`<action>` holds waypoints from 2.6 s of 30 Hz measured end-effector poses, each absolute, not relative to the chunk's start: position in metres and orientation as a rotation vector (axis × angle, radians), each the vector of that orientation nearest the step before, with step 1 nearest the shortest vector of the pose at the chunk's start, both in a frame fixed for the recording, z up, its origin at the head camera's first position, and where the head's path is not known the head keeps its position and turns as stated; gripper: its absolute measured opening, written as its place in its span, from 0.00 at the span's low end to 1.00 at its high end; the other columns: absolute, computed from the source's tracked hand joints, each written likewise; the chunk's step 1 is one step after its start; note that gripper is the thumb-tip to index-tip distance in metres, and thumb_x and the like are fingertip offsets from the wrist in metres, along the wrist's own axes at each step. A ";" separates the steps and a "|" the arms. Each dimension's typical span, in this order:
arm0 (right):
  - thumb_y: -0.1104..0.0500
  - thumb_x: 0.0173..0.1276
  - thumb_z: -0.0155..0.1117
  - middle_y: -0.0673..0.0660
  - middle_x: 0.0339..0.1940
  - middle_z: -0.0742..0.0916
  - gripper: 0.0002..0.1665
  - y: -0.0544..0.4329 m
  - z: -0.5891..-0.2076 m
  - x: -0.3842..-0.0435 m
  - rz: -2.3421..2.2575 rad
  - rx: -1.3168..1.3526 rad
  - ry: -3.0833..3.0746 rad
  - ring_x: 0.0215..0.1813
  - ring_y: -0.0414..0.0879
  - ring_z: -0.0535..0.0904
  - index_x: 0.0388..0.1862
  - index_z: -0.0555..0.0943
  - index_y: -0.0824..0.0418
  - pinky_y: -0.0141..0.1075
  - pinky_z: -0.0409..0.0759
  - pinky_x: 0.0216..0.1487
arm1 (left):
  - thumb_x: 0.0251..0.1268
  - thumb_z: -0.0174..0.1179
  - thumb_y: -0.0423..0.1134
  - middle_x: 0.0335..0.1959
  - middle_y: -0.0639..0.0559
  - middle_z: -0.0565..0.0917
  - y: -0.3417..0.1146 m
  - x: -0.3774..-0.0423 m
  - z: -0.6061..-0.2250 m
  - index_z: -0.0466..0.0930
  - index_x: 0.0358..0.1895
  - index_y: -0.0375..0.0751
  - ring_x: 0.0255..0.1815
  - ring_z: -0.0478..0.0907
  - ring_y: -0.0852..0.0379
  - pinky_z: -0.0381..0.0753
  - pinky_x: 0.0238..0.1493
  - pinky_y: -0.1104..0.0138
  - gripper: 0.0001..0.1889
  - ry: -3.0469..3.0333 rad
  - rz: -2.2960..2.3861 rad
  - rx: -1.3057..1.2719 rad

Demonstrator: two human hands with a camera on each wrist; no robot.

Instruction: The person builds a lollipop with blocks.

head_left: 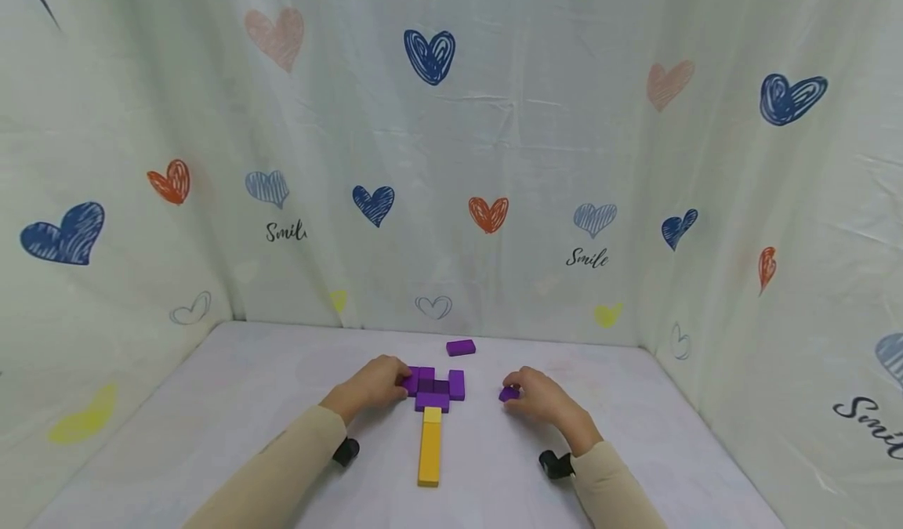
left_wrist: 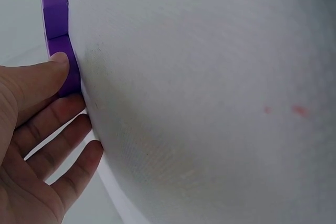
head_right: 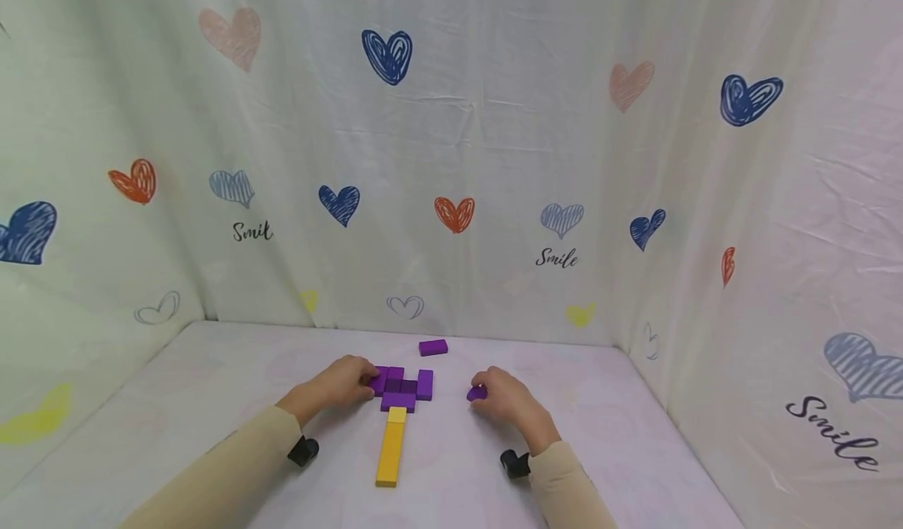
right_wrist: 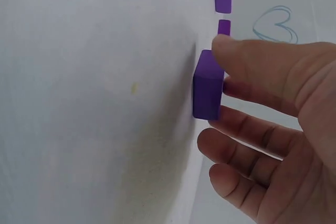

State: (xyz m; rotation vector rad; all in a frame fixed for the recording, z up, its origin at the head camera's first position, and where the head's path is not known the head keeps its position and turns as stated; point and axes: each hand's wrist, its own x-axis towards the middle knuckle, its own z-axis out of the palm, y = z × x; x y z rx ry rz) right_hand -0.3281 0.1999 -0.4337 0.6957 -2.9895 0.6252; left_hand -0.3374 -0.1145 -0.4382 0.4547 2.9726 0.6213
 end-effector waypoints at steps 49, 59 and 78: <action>0.57 0.65 0.66 0.52 0.41 0.84 0.13 0.130 -0.442 -0.412 0.941 0.640 -3.038 0.45 0.47 0.77 0.47 0.83 0.60 0.44 0.77 0.53 | 0.58 0.68 0.38 0.47 0.45 0.83 -0.115 -0.338 -0.439 0.81 0.53 0.36 0.49 0.77 0.50 0.76 0.57 0.54 0.19 2.972 0.626 0.476; 0.57 0.66 0.65 0.52 0.44 0.84 0.14 0.104 -0.440 -0.413 0.976 0.658 -3.054 0.45 0.45 0.77 0.49 0.83 0.60 0.43 0.78 0.55 | 0.58 0.68 0.37 0.47 0.45 0.83 -0.116 -0.337 -0.440 0.81 0.53 0.36 0.48 0.77 0.51 0.76 0.57 0.55 0.19 2.983 0.604 0.497; 0.56 0.67 0.64 0.49 0.39 0.84 0.11 0.094 -0.439 -0.412 0.938 0.721 -3.080 0.40 0.43 0.77 0.47 0.84 0.57 0.40 0.79 0.51 | 0.58 0.68 0.38 0.46 0.45 0.83 -0.116 -0.340 -0.437 0.81 0.52 0.36 0.48 0.78 0.51 0.76 0.57 0.55 0.19 2.993 0.590 0.529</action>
